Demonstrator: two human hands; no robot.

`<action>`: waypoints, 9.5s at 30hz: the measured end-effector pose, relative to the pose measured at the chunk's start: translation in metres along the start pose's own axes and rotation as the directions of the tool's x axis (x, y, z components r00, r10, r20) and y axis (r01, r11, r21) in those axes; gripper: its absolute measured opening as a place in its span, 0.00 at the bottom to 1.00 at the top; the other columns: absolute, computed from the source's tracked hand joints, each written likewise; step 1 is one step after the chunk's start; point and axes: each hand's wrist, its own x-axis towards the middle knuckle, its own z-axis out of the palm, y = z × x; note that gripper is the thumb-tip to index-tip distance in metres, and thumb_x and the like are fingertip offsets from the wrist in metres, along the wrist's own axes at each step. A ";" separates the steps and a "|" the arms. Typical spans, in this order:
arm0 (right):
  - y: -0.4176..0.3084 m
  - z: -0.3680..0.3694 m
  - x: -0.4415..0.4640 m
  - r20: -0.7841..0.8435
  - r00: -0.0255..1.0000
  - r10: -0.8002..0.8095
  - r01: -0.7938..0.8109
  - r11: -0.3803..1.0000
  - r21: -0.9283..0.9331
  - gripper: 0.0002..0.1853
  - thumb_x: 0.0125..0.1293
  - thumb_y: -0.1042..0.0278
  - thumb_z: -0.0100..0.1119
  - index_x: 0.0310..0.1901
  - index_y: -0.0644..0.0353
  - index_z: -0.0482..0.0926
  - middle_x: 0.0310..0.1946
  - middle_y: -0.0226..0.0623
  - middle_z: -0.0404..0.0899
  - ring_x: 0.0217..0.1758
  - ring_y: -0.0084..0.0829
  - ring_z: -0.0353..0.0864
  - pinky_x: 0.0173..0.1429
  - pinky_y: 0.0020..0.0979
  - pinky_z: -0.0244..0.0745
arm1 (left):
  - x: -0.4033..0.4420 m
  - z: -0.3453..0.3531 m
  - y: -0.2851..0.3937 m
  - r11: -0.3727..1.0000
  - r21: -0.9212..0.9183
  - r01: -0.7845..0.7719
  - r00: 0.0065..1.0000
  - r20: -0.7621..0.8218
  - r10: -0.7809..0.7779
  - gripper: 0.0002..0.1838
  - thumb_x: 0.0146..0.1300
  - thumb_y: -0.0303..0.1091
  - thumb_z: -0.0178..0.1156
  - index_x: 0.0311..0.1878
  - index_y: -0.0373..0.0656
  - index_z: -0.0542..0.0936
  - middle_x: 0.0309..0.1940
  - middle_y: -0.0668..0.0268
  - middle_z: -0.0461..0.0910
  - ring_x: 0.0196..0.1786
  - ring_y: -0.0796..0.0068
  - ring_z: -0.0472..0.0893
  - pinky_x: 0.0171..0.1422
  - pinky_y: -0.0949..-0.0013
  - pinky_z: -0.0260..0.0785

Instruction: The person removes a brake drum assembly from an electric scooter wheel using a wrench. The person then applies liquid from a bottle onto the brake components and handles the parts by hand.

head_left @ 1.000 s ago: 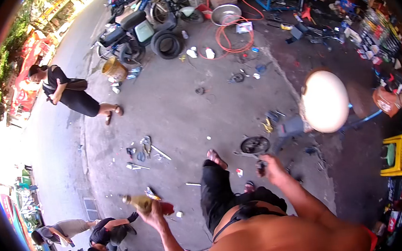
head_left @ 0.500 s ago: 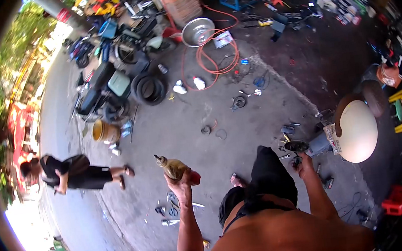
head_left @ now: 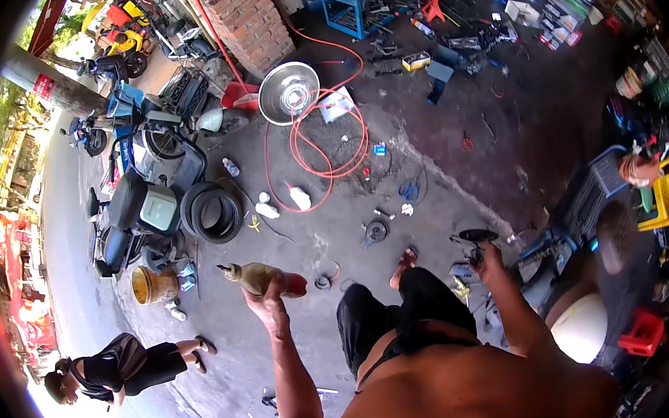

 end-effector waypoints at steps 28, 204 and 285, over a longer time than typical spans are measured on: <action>-0.103 0.160 0.197 -0.175 0.982 0.068 0.010 0.913 0.408 0.11 0.65 0.56 0.38 0.41 0.52 0.66 0.23 0.21 0.67 0.19 0.17 0.63 0.23 0.19 0.62 | 0.584 0.339 0.089 0.971 0.121 -0.208 0.941 0.296 0.165 0.24 0.48 0.28 0.67 0.51 0.40 0.74 0.40 0.67 0.80 0.41 0.74 0.79 0.50 0.70 0.73; 0.081 0.484 -0.234 -0.838 0.529 0.135 0.846 -0.163 0.507 0.08 0.64 0.67 0.54 0.42 0.55 0.69 0.23 0.29 0.71 0.14 0.20 0.63 0.17 0.22 0.53 | 0.131 0.360 0.042 0.982 0.019 -0.189 -0.948 -0.262 -0.178 0.06 0.61 0.22 0.59 0.39 0.38 0.72 0.29 0.65 0.78 0.31 0.76 0.80 0.35 0.71 0.76; 0.214 0.270 -0.130 -0.040 0.729 0.684 -0.543 0.612 0.575 0.15 0.62 0.60 0.58 0.44 0.61 0.79 0.28 0.36 0.82 0.27 0.26 0.80 0.31 0.29 0.77 | 0.350 0.483 0.128 0.390 -0.259 -0.884 -0.397 -0.025 -0.917 0.33 0.57 0.42 0.64 0.65 0.44 0.67 0.50 0.53 0.78 0.50 0.63 0.79 0.52 0.62 0.71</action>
